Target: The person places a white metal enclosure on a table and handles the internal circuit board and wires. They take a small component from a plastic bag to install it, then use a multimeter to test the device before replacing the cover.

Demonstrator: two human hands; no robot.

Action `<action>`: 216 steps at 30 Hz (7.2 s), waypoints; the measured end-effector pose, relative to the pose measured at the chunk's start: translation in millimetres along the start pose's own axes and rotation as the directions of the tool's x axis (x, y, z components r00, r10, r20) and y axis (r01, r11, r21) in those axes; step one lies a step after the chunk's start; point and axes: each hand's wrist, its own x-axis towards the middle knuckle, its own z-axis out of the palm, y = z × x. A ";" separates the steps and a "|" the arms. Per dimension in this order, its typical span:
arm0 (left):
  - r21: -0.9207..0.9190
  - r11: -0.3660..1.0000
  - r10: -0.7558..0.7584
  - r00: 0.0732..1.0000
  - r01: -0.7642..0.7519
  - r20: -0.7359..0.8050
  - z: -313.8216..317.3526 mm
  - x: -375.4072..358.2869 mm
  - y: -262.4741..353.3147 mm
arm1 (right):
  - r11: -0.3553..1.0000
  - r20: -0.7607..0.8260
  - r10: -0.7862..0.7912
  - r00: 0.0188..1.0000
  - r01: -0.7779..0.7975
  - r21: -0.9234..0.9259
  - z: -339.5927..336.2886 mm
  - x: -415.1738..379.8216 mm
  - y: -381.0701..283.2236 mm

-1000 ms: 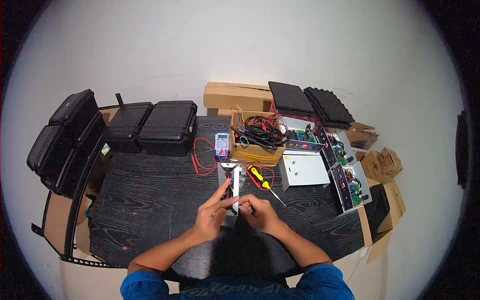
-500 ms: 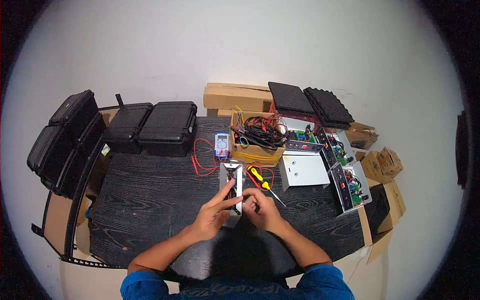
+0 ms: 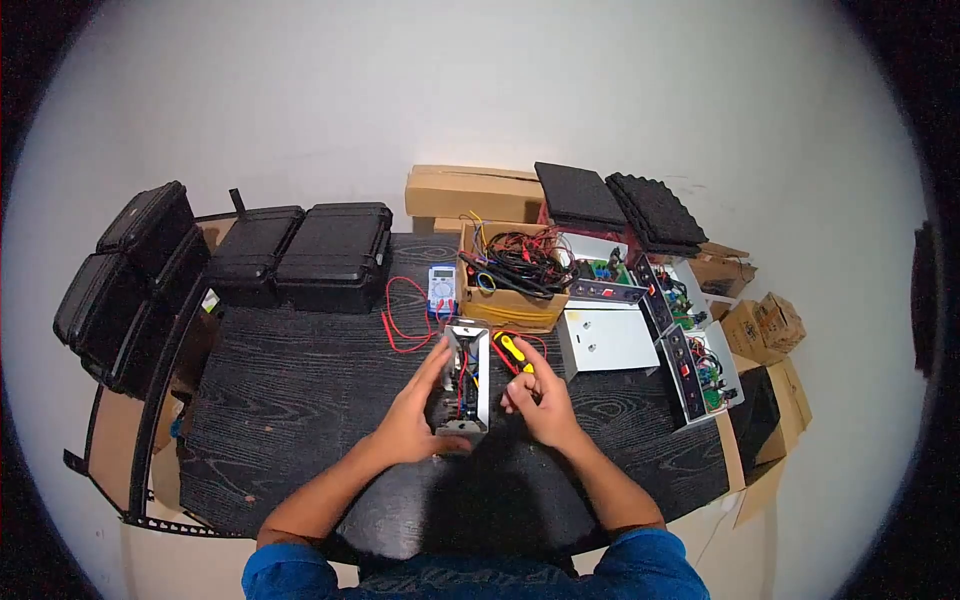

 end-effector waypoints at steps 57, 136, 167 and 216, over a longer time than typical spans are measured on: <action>0.717 0.692 -0.208 0.929 -0.082 0.307 -5.3 1.8 -2.7 | 0.689 0.328 0.276 0.903 0.052 -0.723 -50.6 5.9 9.2; 0.343 0.922 -0.181 0.983 0.182 -0.036 5.8 -3.5 -39.2 | 0.796 0.283 0.004 0.959 0.168 -0.581 8.4 116.5 -8.8; -0.039 0.972 -0.228 0.970 0.232 0.086 48.8 -20.1 -30.0 | 0.430 -0.042 0.184 0.982 -0.119 -0.895 -2.8 122.4 53.4; -0.351 0.836 -0.424 0.902 0.422 0.076 50.1 -22.7 -52.6 | 0.956 0.107 0.063 0.992 -0.029 -0.291 -28.8 129.5 56.4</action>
